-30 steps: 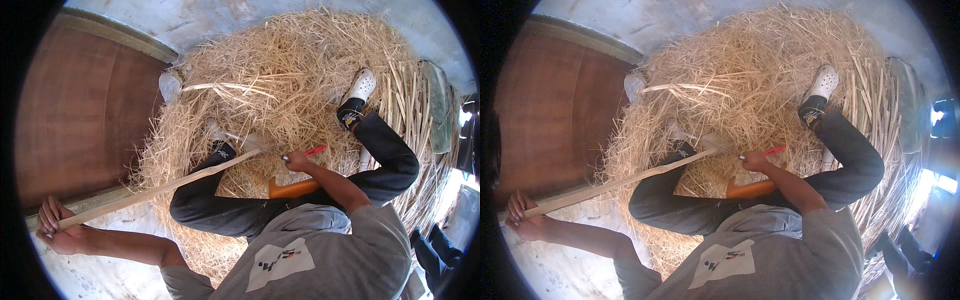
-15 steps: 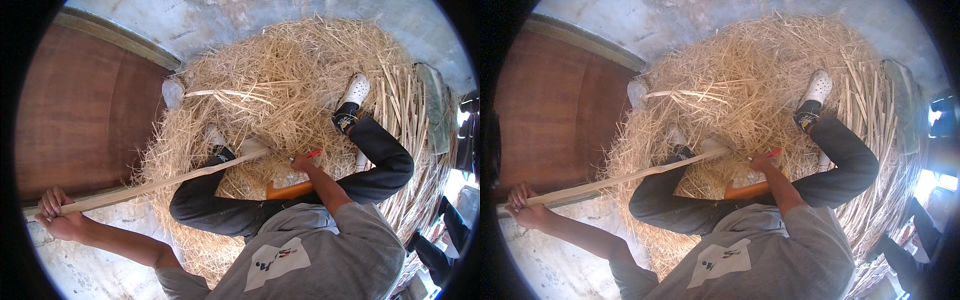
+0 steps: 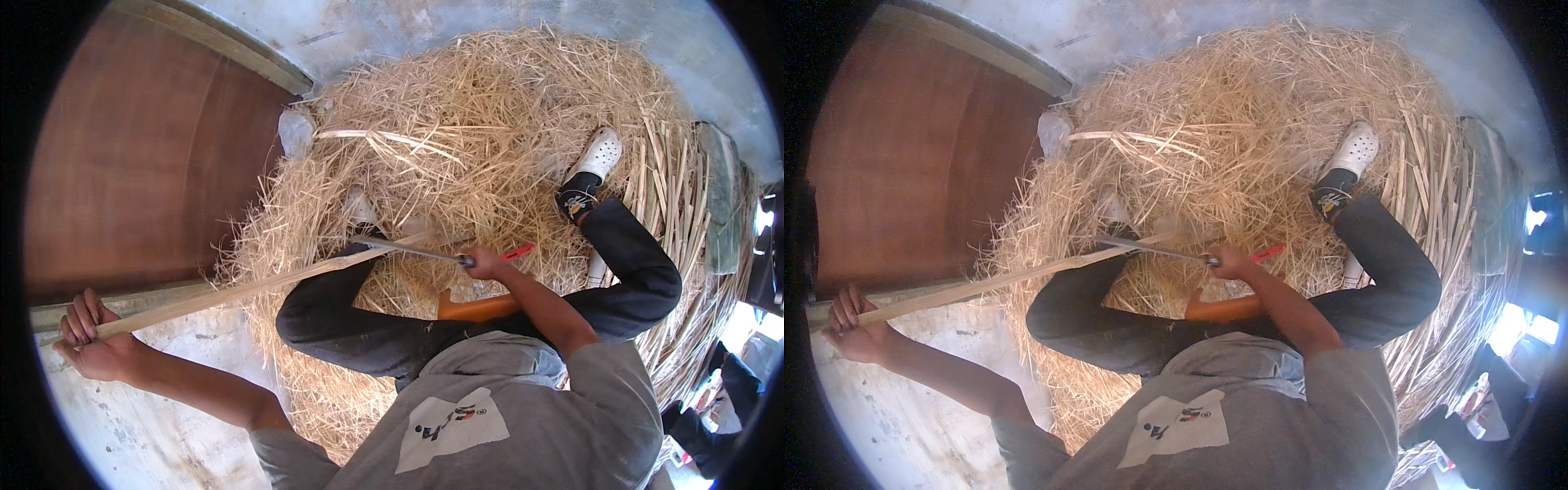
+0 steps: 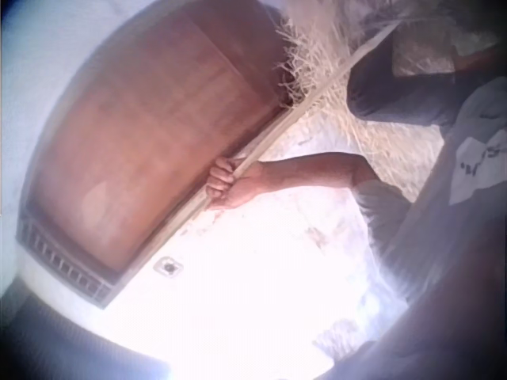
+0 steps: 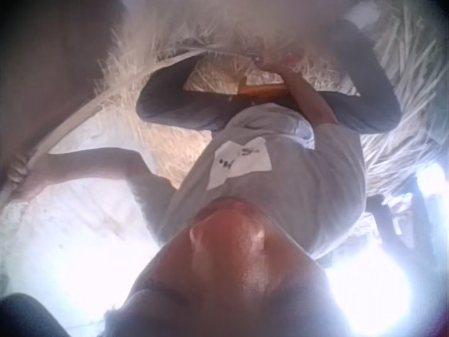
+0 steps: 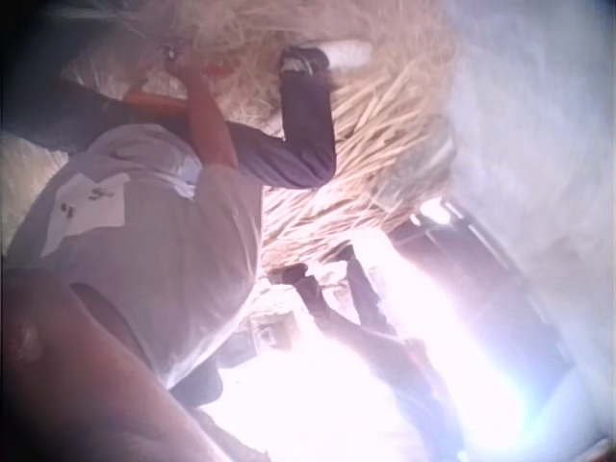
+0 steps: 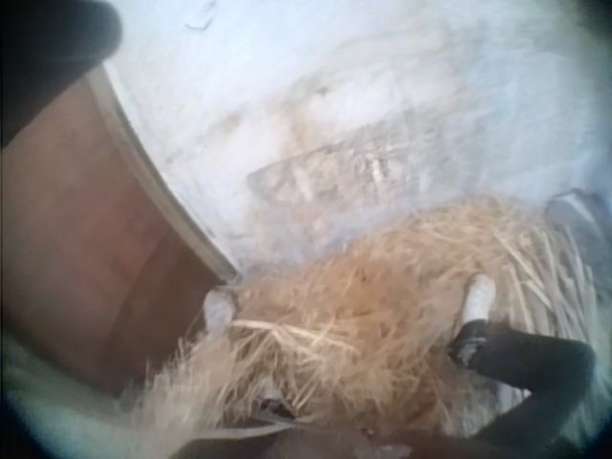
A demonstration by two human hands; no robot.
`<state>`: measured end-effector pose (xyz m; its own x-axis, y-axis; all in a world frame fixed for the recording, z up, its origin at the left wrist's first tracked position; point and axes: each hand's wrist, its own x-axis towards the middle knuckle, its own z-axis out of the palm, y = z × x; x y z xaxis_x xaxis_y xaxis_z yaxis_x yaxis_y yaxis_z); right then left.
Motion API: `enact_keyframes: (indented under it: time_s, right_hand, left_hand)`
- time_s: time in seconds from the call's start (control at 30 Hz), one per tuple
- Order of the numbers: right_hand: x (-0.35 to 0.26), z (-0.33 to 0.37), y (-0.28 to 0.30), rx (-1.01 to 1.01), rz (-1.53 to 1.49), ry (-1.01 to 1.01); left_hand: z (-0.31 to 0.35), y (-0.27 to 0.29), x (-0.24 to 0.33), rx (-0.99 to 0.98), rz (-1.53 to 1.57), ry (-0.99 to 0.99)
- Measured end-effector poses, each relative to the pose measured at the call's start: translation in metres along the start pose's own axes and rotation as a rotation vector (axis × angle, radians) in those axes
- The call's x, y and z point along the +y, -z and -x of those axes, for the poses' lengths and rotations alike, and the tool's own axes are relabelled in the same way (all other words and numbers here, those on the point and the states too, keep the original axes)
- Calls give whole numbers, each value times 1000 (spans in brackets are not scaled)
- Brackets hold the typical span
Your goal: The person sits on a hay-covered floor and uses a knife to split a long bamboo stick into thin strips. They then use a red tool to scrape and smooth the surface of the bamboo strips.
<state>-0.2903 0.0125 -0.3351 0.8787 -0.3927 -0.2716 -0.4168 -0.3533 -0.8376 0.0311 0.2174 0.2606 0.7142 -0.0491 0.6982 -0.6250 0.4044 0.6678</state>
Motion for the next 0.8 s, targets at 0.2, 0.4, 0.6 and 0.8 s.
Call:
enact_keyframes:
  time_s: [0.2,0.4,0.6,0.8]
  right_hand:
    - [95,15,-13,-32,251,-460]
    - [56,9,6,-93,86,-393]
    - [75,13,-14,-23,330,-465]
    - [82,6,10,-8,302,-318]
  left_hand:
    - [1,-3,-3,19,53,-5]
    - [17,-24,-11,106,17,-44]
    - [52,-61,-4,289,-194,-111]
    - [196,-43,-139,-108,-408,240]
